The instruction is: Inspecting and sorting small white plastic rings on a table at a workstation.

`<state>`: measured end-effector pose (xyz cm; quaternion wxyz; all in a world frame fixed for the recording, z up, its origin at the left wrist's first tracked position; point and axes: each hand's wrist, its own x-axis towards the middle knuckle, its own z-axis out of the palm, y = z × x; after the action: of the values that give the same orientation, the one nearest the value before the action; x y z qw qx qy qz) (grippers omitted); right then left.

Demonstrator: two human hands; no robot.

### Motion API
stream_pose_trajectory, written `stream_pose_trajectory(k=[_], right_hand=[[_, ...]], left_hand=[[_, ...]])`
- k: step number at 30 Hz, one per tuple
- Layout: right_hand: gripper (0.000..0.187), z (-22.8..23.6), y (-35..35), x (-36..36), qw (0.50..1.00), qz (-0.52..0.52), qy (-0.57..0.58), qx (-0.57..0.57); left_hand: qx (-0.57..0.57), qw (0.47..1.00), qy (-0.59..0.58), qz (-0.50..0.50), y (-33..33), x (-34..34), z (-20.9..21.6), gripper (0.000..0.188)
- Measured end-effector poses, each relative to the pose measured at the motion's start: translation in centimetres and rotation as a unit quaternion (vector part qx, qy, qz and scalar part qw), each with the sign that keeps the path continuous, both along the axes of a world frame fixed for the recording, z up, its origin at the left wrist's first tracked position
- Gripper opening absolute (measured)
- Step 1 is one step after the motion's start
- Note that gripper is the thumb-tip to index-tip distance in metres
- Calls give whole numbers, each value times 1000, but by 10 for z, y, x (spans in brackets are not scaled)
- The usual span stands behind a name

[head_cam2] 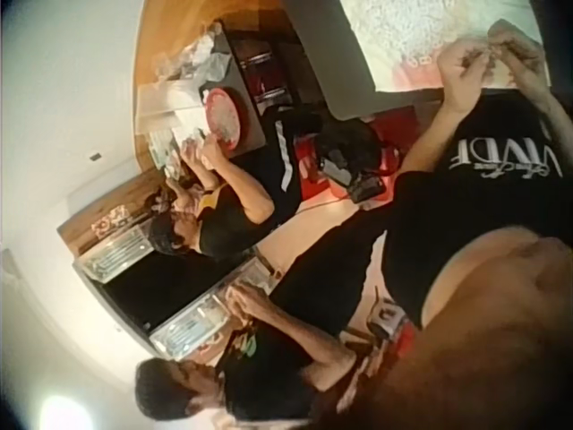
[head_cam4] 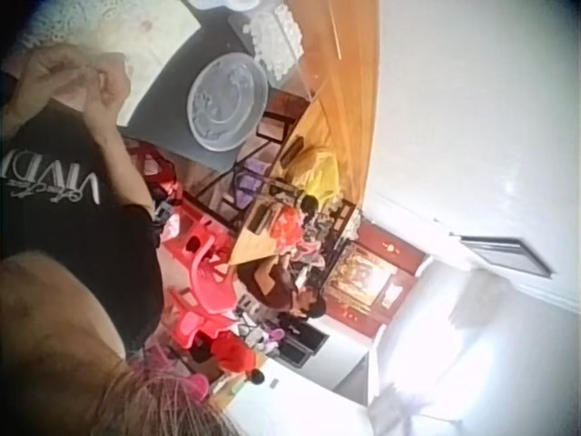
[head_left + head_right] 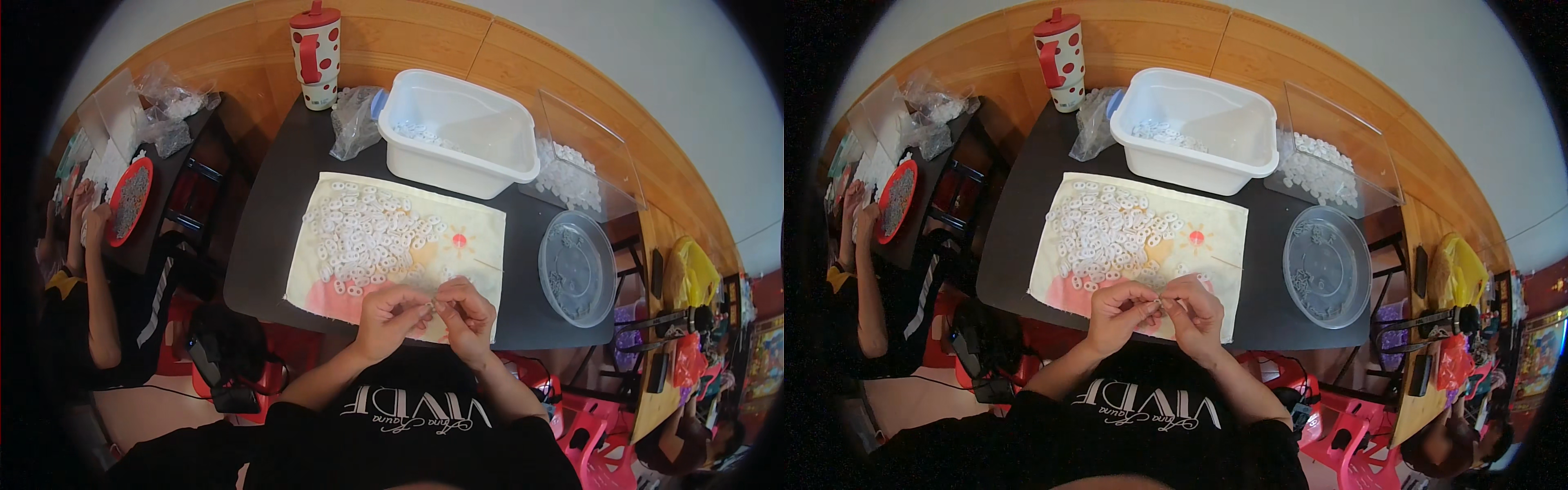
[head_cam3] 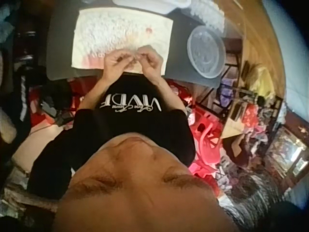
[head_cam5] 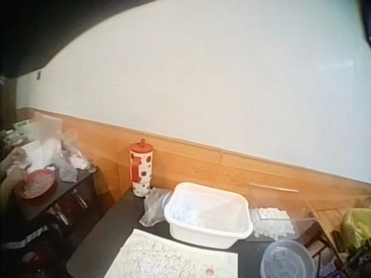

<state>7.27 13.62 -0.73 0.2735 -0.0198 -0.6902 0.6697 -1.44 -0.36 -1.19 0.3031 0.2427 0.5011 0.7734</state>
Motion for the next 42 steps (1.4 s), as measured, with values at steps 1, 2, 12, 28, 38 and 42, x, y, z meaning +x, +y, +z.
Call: stream_pose_trajectory(k=[1, 2, 12, 28, 38, 42], right_hand=[[14, 0, 0, 0, 1000, 4, 3, 16], [14, 1, 0, 0, 1000, 4, 3, 16], [14, 29, 16, 6, 996, -66, -59, -9], [20, 32, 30, -4, 808, -97, -114, 569], [16, 29, 31, -6, 835, -86, -103, 533], [18, 35, 19, -1, 856, -67, -86, 505]], left_hand=[[3, 1000, 1, -3, 0, 0, 0, 7], [3, 1000, 0, -3, -1, 0, -1, 7], [-2, 1000, 16, 10, 1, 0, -5, 9], [10, 995, 28, 94, 1, -9, -5, 9], [-11, 997, 30, 76, -6, -11, -11, 14], [-10, 996, 24, 80, -6, -10, -9, 16]])
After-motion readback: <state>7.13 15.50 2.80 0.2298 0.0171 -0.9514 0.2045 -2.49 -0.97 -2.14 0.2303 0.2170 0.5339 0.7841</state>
